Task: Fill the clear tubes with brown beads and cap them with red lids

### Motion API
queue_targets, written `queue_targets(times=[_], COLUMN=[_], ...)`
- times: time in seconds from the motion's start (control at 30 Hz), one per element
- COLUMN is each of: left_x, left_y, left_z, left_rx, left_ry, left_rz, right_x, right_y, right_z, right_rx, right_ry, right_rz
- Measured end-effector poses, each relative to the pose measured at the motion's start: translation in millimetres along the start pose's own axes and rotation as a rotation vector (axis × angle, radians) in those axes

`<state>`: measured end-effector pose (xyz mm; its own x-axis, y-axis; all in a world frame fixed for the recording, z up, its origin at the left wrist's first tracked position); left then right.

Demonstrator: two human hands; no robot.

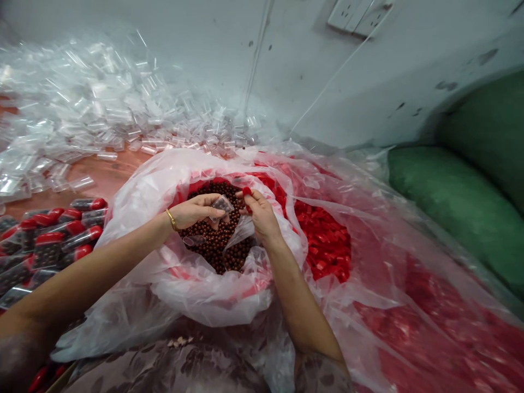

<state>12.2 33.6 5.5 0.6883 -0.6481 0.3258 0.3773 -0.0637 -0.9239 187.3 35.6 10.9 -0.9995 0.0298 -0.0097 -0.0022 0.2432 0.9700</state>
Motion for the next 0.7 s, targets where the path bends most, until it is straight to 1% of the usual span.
queue_targets(times=[0.07, 0.13, 0.23, 0.37, 0.5, 0.6, 0.7], left_x=[0.6, 1.5, 3.2, 4.5, 5.3, 6.0, 5.2], left_y=[-0.2, -1.3, -3.0, -3.4, -3.9, -4.4, -4.7], left_z=[-0.3, -1.0, -2.1, -2.9, -3.0, -3.2, -3.4], left_rx=[0.004, 0.023, 0.048, 0.056, 0.098, 0.119, 0.151], left_ry=[-0.006, -0.014, 0.012, 0.047, 0.01, 0.008, -0.041], left_rz=[0.012, 0.014, -0.018, -0.06, -0.033, -0.003, -0.018], right_x=[0.3, 3.1, 12.5, 25.8, 31.3, 31.9, 31.3], right_y=[1.4, 2.8, 4.5, 4.6, 0.9, -2.9, -7.9], right_z=[2.2, 1.8, -2.4, -7.9, -10.0, -10.0, -7.6], right_rx=[-0.094, -0.116, -0.075, -0.084, -0.019, 0.027, 0.091], right_ry=[-0.048, -0.039, 0.021, 0.072, 0.116, 0.096, 0.097], right_rz=[-0.03, -0.019, 0.09, 0.232, 0.282, 0.337, 0.359])
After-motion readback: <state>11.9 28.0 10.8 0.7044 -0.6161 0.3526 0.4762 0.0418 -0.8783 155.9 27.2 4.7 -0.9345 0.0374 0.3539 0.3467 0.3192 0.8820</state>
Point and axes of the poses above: each hand's wrist, its own z-axis towards the middle knuckle, its own x-axis out of the palm, y = z × x, the point moved 1 cm from there along z, towards the middle knuckle, and after that the axes turned 14 degrees about x, right-handed, at the moved point
